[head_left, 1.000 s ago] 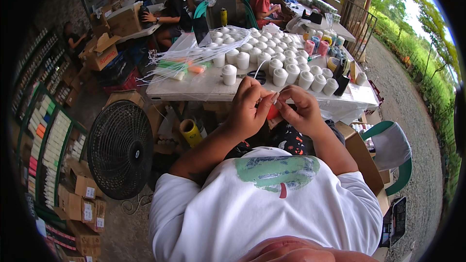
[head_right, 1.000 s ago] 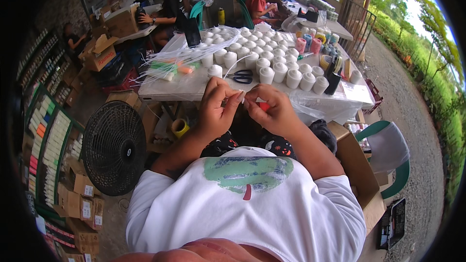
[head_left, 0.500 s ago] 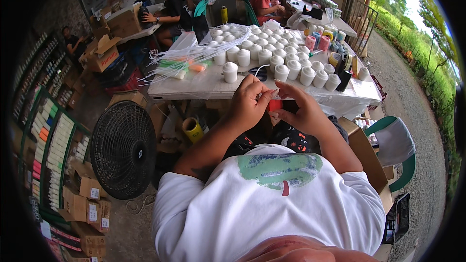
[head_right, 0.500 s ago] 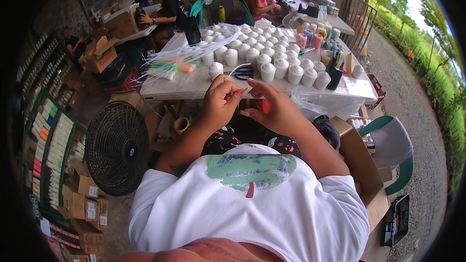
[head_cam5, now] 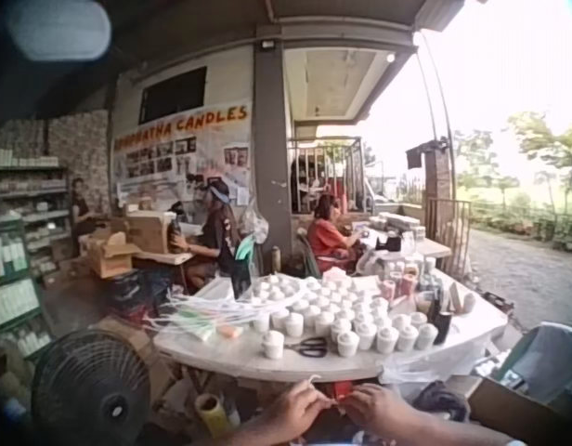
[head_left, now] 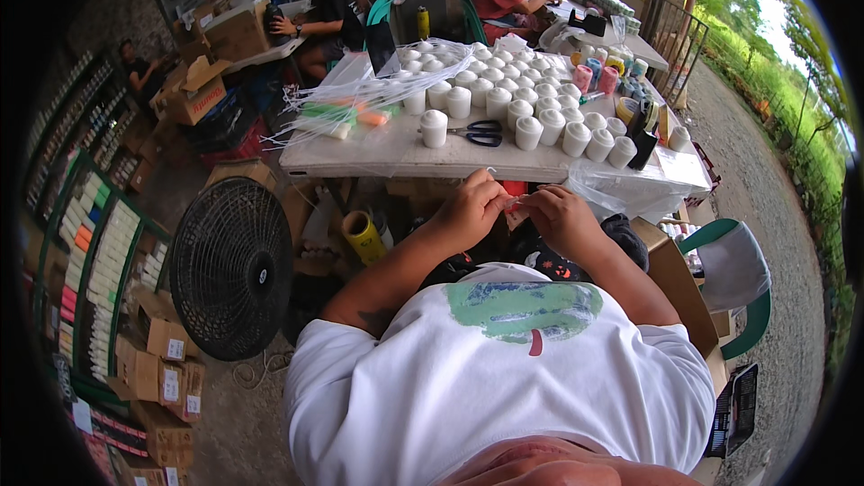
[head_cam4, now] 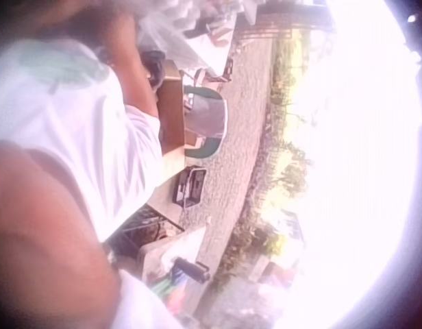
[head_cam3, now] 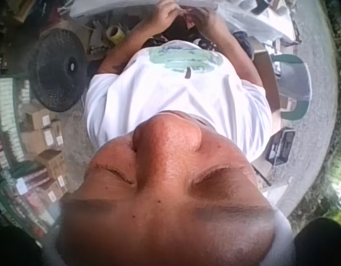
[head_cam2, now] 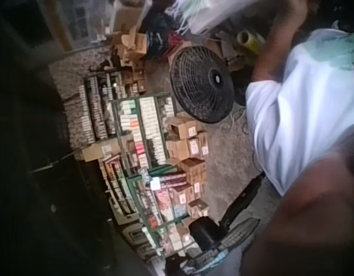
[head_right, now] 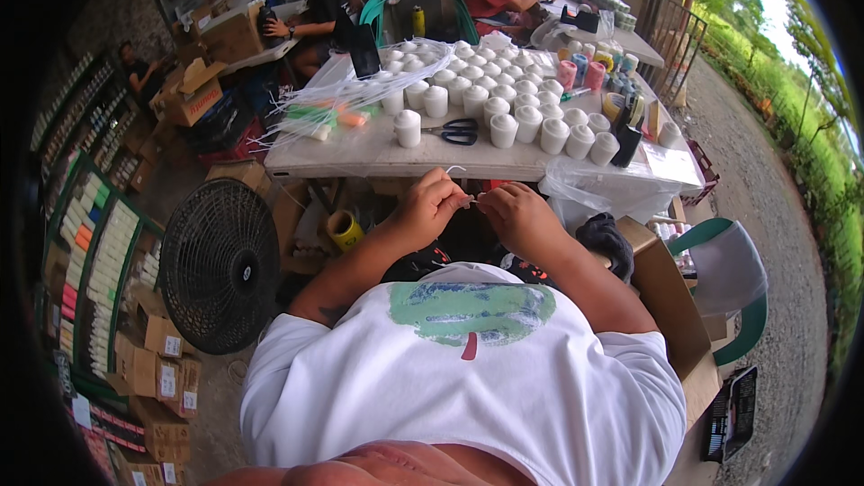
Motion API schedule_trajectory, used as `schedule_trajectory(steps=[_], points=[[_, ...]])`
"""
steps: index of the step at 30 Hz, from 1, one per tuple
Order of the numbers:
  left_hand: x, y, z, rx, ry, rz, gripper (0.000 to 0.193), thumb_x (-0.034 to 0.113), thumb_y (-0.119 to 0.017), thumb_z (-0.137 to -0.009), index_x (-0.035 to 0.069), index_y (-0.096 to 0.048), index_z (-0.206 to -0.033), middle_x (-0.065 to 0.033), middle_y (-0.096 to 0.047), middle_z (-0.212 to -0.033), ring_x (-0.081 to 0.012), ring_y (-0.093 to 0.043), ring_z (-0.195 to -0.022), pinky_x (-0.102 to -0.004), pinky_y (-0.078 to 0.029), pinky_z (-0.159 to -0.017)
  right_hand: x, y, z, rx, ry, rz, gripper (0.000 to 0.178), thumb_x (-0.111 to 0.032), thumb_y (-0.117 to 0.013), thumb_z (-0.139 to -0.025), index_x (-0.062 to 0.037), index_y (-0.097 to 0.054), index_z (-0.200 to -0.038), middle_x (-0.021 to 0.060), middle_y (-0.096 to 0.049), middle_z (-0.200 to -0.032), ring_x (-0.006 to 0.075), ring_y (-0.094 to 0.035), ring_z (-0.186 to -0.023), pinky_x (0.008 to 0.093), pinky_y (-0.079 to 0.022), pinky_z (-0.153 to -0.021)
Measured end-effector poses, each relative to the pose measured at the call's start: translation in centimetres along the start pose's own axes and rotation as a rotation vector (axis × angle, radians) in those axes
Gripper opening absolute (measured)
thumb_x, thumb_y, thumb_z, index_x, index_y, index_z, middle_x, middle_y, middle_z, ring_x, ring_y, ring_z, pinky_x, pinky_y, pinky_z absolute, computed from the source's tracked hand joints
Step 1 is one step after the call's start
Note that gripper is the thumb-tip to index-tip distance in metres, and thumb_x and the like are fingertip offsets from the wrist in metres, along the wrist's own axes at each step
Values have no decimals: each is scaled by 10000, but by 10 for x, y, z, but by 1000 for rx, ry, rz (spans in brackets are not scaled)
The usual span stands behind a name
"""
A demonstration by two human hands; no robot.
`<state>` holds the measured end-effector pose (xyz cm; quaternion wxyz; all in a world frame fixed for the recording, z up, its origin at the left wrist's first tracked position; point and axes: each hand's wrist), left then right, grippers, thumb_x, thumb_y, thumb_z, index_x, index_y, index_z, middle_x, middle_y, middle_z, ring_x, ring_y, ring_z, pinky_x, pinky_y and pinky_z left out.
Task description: The person inserts a wick into a white cylindrical candle, ties the wick, and trims the excess with scissors. The person repeats this process for multiple candles, placing finished units on the table.
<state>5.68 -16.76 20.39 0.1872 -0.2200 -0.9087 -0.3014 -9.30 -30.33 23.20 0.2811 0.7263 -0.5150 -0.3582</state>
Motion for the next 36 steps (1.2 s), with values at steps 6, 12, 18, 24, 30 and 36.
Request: schedule_trajectory(steps=[6,12,18,24,30,36], points=[[-9,2,-2,-29,19,22,71,88,-626,-867,24,-629,-838,-87,-542,-777,-228,-564,-692,-315,-448,-621,1,0,-2,56,94,130,140,-62,-644,-780,-14,-636,-911,104,-630,-810,290,-621,-808,369,-500,-783],[-42,22,-19,-199,239,326,209,127,-647,-867,74,-651,-1069,-82,-557,-1028,-179,-559,-942,-287,-470,-750,1,22,16,28,-221,-52,112,-58,-653,-794,-27,-653,-901,112,-630,-804,292,-616,-759,373,-506,-713],[-193,16,-43,275,542,-788,840,341,-824,-656,90,-417,-1346,-163,-520,-1255,-322,-585,-1039,-393,-458,-918,-3,61,32,127,-304,-208,122,-16,-675,-787,-36,-674,-908,101,-624,-797,244,-608,-726,329,-477,-648],[-210,13,-49,477,943,422,724,486,-728,-721,18,-482,-1215,-164,-620,-1072,-272,-624,-931,-405,-503,-838,5,90,48,285,-335,-195,138,58,-647,-793,-6,-666,-914,69,-601,-834,160,-595,-750,271,-469,-669],[-81,58,-60,495,723,1361,658,639,-516,-827,14,-601,-1014,-83,-658,-815,-182,-645,-713,-341,-531,-782,11,103,66,463,-362,-316,116,93,-629,-796,37,-632,-897,51,-588,-825,119,-561,-762,243,-441,-703],[-56,76,-52,361,605,1446,653,609,-535,-839,10,-571,-1096,-85,-650,-912,-171,-644,-766,-332,-521,-795,10,91,55,510,-341,-374,103,56,-670,-792,29,-635,-885,55,-583,-805,123,-545,-748,233,-427,-699]])
Point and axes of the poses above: each hand's wrist, its own z-axis away from the middle knuckle, its own y-axis out of the back of the hand, x = y × z
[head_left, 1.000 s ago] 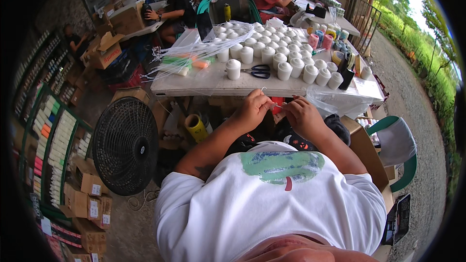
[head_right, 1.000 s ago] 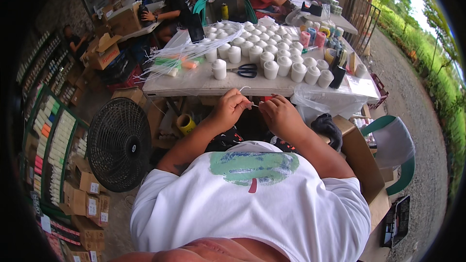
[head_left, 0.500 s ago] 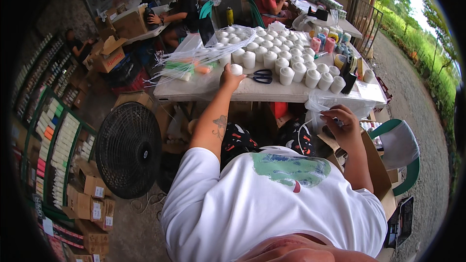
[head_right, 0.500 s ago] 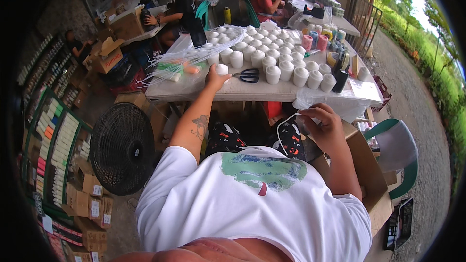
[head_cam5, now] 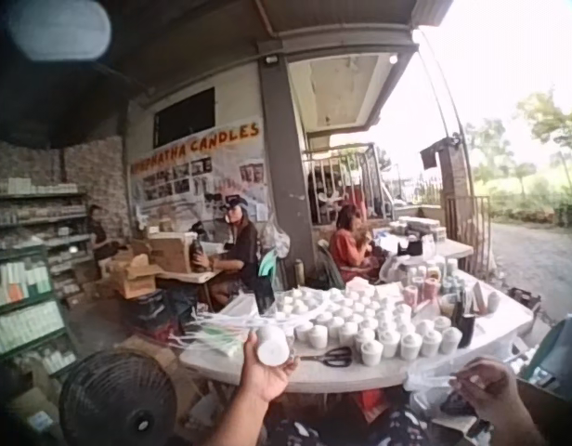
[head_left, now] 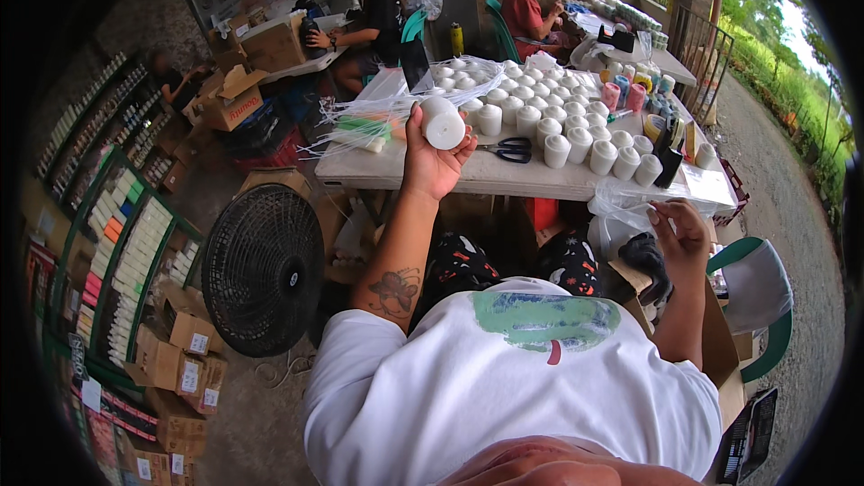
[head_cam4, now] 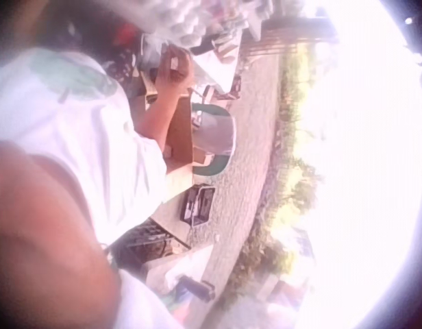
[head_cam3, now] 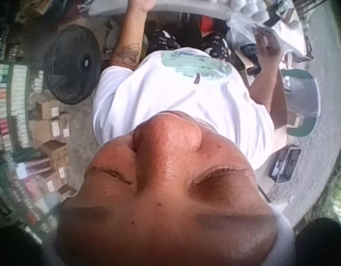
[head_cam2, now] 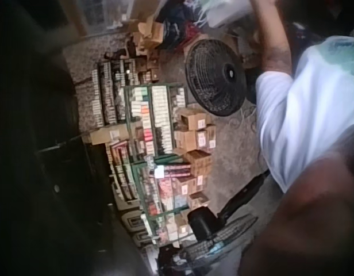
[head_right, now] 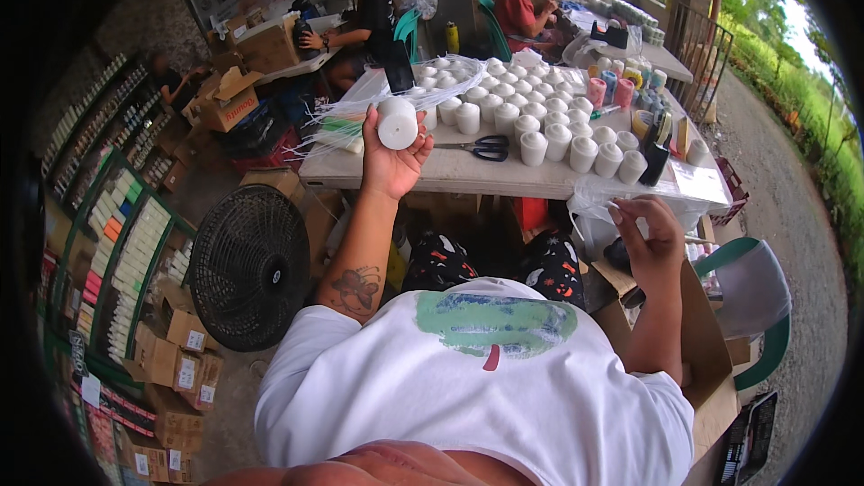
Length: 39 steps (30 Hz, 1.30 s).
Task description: The person inserts a wick into a white cylindrical candle, ties the wick, and trims the excess with scissors. The person repeats this process for multiple candles, placing finished units on the table.
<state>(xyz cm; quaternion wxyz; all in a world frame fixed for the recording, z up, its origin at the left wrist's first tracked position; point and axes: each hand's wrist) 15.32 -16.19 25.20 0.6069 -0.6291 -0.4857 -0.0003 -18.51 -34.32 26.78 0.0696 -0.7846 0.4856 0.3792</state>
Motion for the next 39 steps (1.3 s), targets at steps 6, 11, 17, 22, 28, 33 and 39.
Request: schedule_trajectory(steps=[6,11,17,22,28,33,39], points=[[-40,80,-48,329,-314,-1113,712,304,-806,-700,50,-451,-1263,-132,-593,-1147,-241,-583,-1050,-356,-463,-891,2,-12,-3,-93,27,54,96,54,-680,-785,24,-632,-863,61,-593,-798,123,-559,-749,237,-437,-692],[-68,124,-71,417,-178,-1595,892,303,-843,-615,84,-377,-1343,-189,-549,-1236,-330,-532,-1148,-405,-427,-958,5,-8,-1,-110,-5,42,108,78,-668,-777,19,-633,-860,63,-597,-799,130,-569,-742,241,-445,-692],[-80,105,-71,453,-555,-1885,943,353,-810,-668,36,-303,-1398,-249,-482,-1287,-359,-437,-1239,-414,-345,-1040,7,-18,-7,-143,52,181,116,70,-673,-762,8,-621,-845,60,-587,-763,138,-569,-701,251,-446,-667],[-80,-31,6,-456,-157,-1140,451,308,-567,-941,12,-512,-1276,-105,-530,-1294,-156,-498,-1174,-296,-384,-997,4,-51,-11,-228,33,314,118,16,-690,-758,-10,-616,-847,67,-574,-719,175,-564,-665,290,-451,-637],[-101,-41,37,-565,121,-767,236,213,-449,-1000,21,-563,-1077,-28,-619,-944,-76,-570,-900,-239,-464,-838,-10,-73,-23,-347,36,189,109,-13,-686,-767,-2,-611,-846,103,-605,-786,189,-628,-742,279,-488,-677],[-100,-55,44,-446,127,-726,210,213,-436,-1005,37,-550,-991,-4,-579,-811,-55,-541,-736,-242,-490,-742,-4,-76,-24,-321,-75,-162,84,-14,-655,-835,2,-607,-902,40,-611,-812,118,-609,-804,248,-488,-713],[-114,-61,50,-464,117,-446,214,212,-413,-1013,50,-526,-1095,-4,-557,-927,-63,-538,-815,-236,-483,-776,1,-90,-22,-320,-347,-676,134,-35,-600,-899,9,-615,-1025,19,-573,-911,103,-608,-789,224,-502,-706]])
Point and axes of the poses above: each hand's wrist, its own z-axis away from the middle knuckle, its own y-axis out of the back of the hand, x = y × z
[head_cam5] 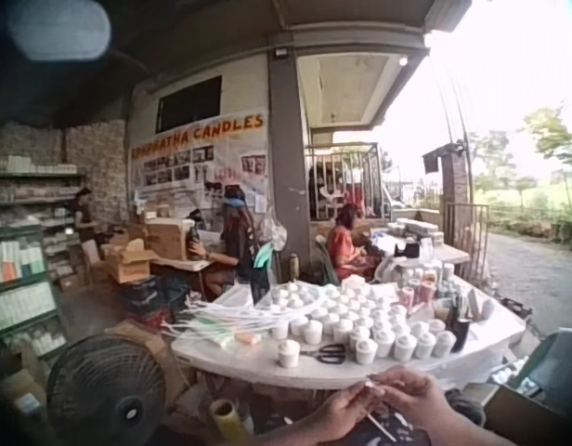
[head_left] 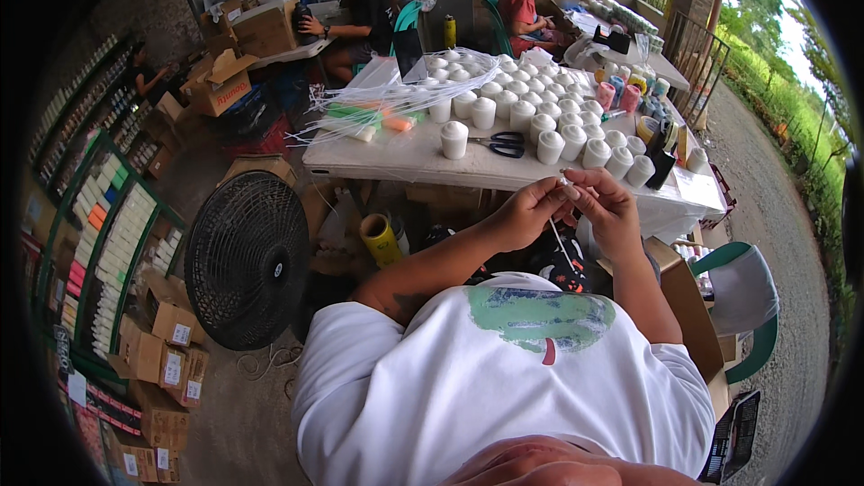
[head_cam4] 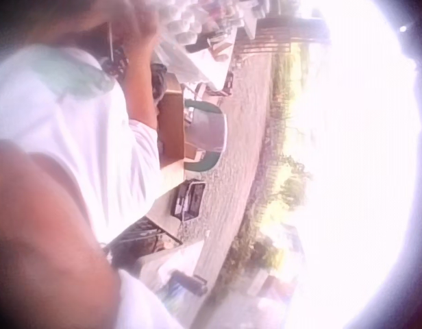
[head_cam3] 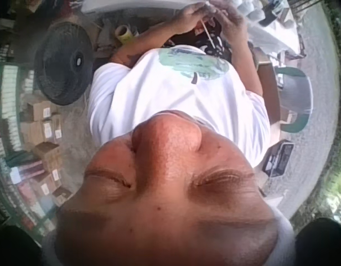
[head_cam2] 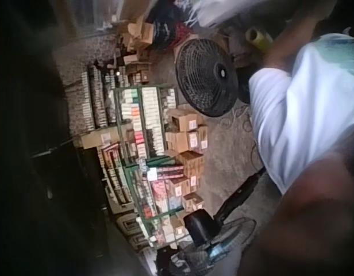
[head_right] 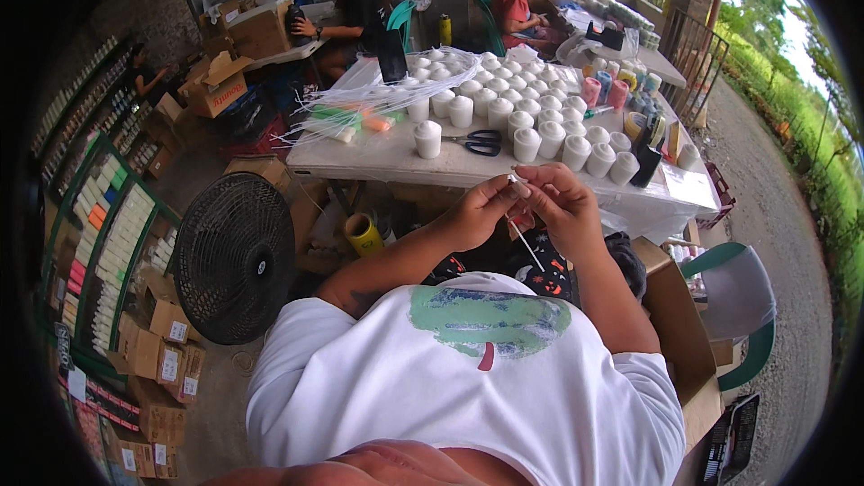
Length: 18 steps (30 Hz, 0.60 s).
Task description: The person inserts a wick into a white cylindrical candle, ties the wick, and trims the excess with scissors. The person repeats this process for multiple candles, placing finished units on the table.
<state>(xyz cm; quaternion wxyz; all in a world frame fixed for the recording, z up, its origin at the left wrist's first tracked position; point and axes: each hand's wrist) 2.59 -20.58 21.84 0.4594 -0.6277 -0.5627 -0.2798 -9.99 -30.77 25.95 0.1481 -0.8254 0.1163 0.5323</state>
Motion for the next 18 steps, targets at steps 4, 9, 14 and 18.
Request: schedule_trajectory(steps=[4,9,14,18], points=[[11,2,0,-16,76,-23,224,184,-422,-1009,45,-496,-1169,-25,-554,-992,-72,-538,-892,-237,-473,-809,5,0,0,63,84,89,95,-59,-641,-873,-2,-643,-949,41,-515,-957,120,-579,-853,248,-510,-682],[16,9,-5,123,-352,-429,301,88,-658,-866,65,-531,-1137,-40,-595,-911,-162,-596,-867,-296,-493,-756,-5,0,-2,129,400,735,83,-46,-651,-851,4,-626,-913,91,-568,-942,192,-590,-854,288,-494,-722],[23,6,-3,269,-627,-834,110,19,-692,-801,43,-632,-891,-100,-603,-887,-217,-611,-829,-307,-497,-710,3,-2,4,109,319,779,109,-59,-653,-856,-8,-626,-949,77,-609,-816,178,-595,-714,268,-473,-616],[24,9,2,287,-634,-862,114,9,-678,-813,44,-622,-905,-87,-587,-918,-193,-593,-846,-294,-489,-729,3,-5,3,34,54,405,139,-87,-608,-908,-5,-648,-1012,37,-614,-775,69,-536,-590,227,-438,-517]])
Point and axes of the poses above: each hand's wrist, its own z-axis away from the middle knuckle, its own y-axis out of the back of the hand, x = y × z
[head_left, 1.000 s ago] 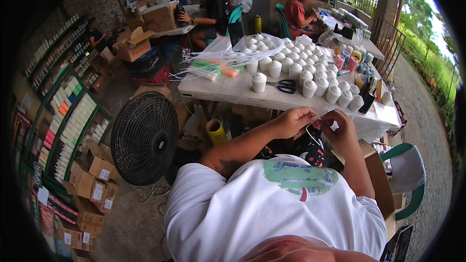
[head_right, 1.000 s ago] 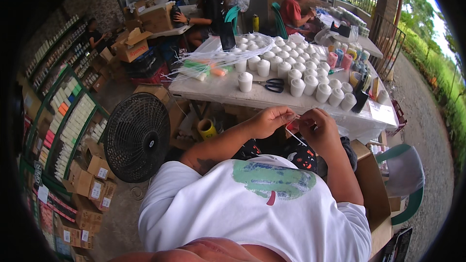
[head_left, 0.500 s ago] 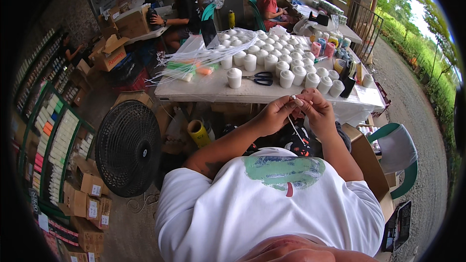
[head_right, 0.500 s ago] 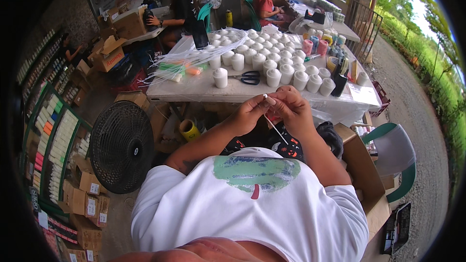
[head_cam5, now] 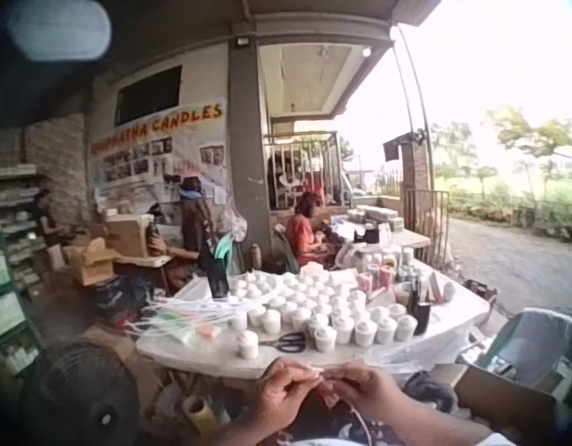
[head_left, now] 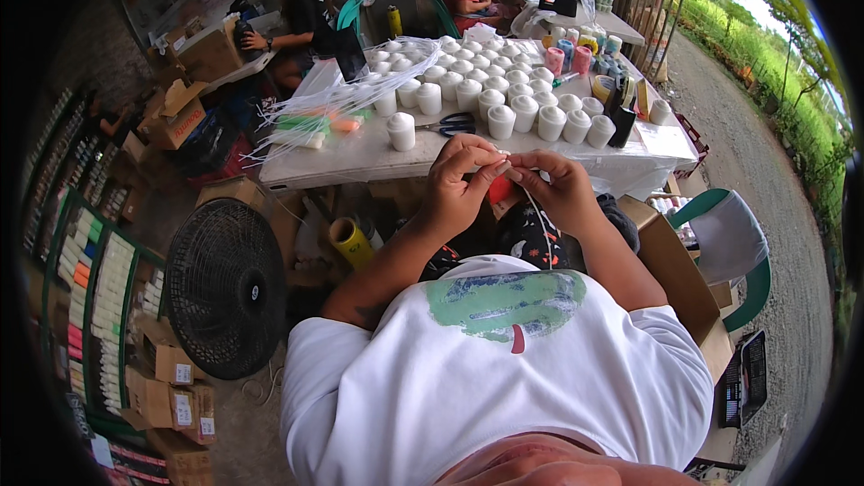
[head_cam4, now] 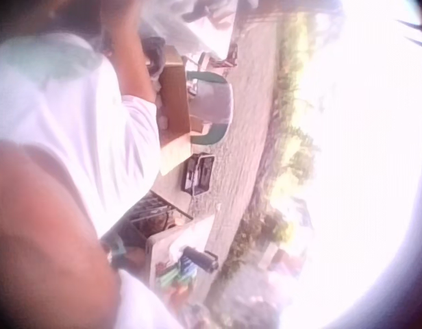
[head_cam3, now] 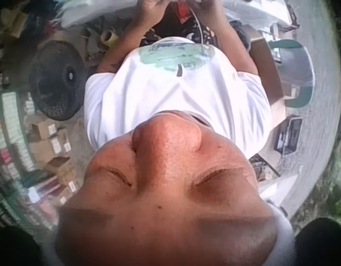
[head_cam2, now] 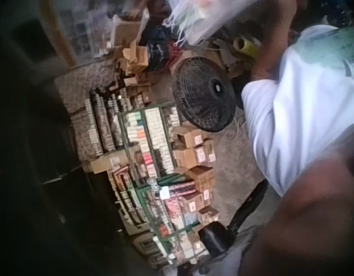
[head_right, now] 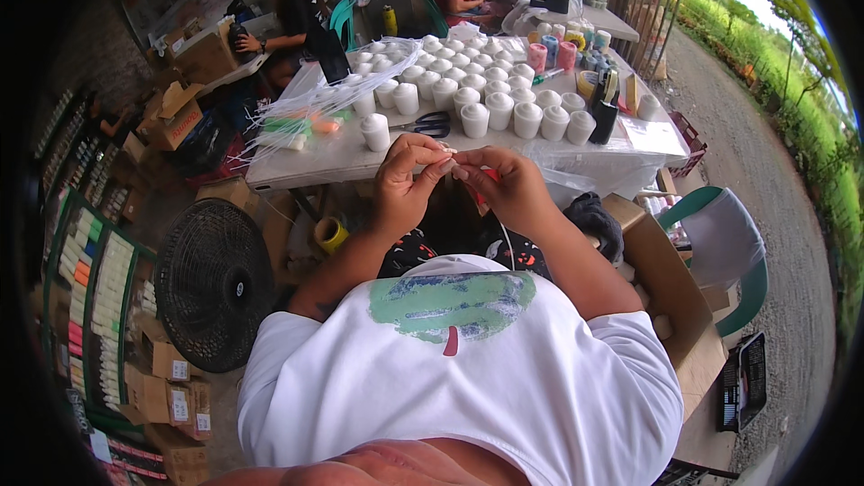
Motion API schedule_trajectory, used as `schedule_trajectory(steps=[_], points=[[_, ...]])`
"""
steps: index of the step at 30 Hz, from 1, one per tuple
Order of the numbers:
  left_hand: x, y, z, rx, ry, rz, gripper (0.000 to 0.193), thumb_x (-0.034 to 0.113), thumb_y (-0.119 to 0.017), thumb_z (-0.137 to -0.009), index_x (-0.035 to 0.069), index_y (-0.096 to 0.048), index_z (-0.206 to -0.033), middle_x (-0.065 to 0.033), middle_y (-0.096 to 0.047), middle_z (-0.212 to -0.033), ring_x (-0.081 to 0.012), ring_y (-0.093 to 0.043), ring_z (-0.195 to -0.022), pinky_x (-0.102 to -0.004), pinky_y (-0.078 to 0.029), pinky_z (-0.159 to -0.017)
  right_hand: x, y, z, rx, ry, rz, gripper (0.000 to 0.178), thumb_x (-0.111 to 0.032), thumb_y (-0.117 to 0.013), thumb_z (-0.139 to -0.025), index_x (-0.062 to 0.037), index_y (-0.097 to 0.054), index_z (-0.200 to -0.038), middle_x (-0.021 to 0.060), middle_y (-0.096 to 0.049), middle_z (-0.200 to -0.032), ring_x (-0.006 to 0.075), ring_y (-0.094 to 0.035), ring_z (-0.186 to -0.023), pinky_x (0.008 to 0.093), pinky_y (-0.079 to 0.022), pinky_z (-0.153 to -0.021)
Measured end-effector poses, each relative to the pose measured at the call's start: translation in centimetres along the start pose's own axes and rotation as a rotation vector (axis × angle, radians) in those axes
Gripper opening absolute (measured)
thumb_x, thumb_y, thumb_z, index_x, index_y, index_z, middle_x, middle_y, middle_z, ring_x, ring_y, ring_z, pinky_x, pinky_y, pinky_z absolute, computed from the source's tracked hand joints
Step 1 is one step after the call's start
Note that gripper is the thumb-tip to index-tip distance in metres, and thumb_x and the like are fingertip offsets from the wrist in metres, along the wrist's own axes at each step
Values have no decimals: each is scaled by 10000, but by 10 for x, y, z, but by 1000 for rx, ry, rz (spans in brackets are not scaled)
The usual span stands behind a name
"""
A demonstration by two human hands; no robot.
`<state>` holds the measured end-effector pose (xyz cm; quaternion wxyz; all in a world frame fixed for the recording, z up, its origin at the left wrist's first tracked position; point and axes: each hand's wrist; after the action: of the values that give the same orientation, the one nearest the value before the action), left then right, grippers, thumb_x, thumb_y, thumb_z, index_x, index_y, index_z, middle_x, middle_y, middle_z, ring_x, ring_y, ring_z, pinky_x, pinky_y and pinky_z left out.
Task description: The person inserts a wick into a white cylindrical candle, ties the wick, and trims the excess with scissors. The person repeats this process for multiple candles, placing finished units on the table.
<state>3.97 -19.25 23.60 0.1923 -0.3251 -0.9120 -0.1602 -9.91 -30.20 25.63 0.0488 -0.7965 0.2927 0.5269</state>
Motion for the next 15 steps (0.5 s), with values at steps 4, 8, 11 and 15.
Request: schedule_trajectory(steps=[4,8,11,15], points=[[-2,0,0,31,10,-6,119,20,-697,-798,60,-634,-891,-87,-594,-914,-198,-596,-833,-297,-492,-716,-2,2,-2,-22,37,44,139,-73,-581,-922,-14,-659,-1021,27,-597,-825,62,-538,-624,219,-441,-542],[-7,1,0,4,-30,2,178,25,-687,-814,69,-615,-971,-77,-589,-947,-181,-596,-828,-289,-492,-722,-1,3,-5,25,165,181,109,-63,-620,-878,-41,-666,-975,56,-590,-929,149,-553,-856,281,-445,-762],[-13,-1,7,-87,275,403,282,70,-669,-850,77,-553,-1107,-59,-581,-1003,-154,-597,-802,-271,-487,-698,1,-3,-6,127,295,291,101,-63,-651,-836,-56,-665,-937,79,-581,-1006,229,-507,-1019,332,-394,-902],[0,0,5,-318,704,1094,400,162,-643,-892,74,-453,-1232,-47,-566,-1089,-118,-608,-789,-223,-463,-641,4,-9,-6,218,368,341,104,-76,-662,-821,-74,-668,-924,92,-571,-1080,277,-466,-1096,371,-354,-959]])
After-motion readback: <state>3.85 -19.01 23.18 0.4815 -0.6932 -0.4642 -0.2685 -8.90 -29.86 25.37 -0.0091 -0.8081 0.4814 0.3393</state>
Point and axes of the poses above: each hand's wrist, its own z-axis away from the middle knuckle, its own y-axis out of the back of the hand, x = y × z
